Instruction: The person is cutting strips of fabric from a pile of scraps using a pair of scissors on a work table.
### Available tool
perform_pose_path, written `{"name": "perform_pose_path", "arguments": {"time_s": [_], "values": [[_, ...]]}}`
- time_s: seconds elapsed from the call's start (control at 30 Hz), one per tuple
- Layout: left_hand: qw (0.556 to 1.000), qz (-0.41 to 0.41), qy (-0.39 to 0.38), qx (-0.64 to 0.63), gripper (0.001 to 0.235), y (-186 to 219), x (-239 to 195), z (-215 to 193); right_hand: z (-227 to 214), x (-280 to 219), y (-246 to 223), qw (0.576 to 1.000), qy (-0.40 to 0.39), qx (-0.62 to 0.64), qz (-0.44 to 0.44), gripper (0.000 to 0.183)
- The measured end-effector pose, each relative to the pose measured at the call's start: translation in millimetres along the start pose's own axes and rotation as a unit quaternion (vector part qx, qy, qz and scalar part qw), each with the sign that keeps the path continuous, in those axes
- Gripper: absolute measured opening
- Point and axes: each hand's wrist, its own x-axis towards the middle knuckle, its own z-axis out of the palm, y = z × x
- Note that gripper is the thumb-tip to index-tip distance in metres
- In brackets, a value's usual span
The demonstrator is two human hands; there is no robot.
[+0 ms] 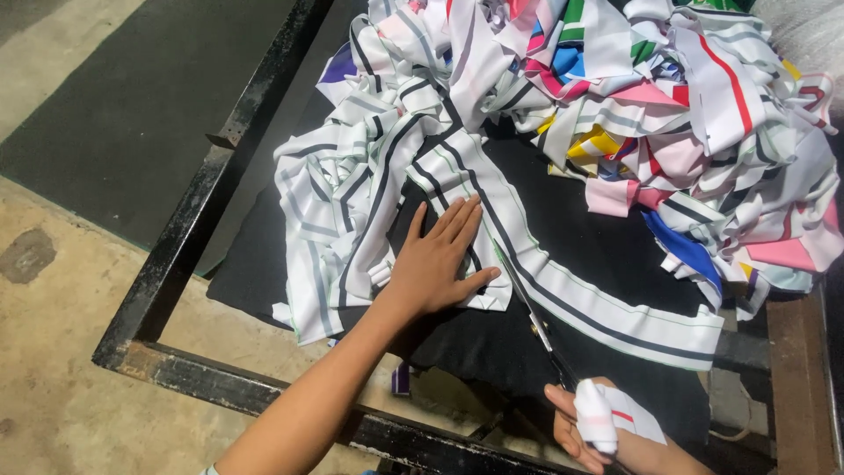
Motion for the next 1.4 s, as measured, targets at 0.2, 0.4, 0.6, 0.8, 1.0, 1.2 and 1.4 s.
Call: {"name": "perform_pose_path", "arguments": {"time_s": [0.2, 0.4, 0.6, 0.8, 1.0, 1.2, 1.4], "values": [[1.000, 0.001, 0.001, -0.003, 0.092, 0, -1, -2, -5, -5, 4, 0.992, -0.051, 0.119, 0.014, 0.083], [1.000, -0.001, -0.005, -0.005, 0.092, -1, 0, -2, -40, -2, 27, 0.979, -0.150, 0.132, 0.030, 0.082], [1.000, -0.001, -0.009, -0.009, 0.093, 0, 0, -3, -13, -2, 7, 0.991, -0.083, 0.105, 0.007, 0.088], [1.000, -0.003, 0.005, -0.006, 0.093, 0, -1, -1, -58, 21, 19, 0.971, -0.216, 0.096, 0.023, 0.087], [1.000, -0.007, 0.001, -0.001, 0.097, -1, -1, 2, -10, -3, 4, 0.994, -0.080, 0.076, 0.003, 0.103], [1.000, -0.009, -0.002, -0.005, 0.098, -1, 0, 1, -54, -15, 49, 0.979, -0.141, 0.147, -0.005, 0.107], [1.000, -0.006, 0.000, 0.001, 0.099, -1, 0, 0, -13, -11, 27, 0.973, -0.091, 0.211, -0.012, 0.084]]}}
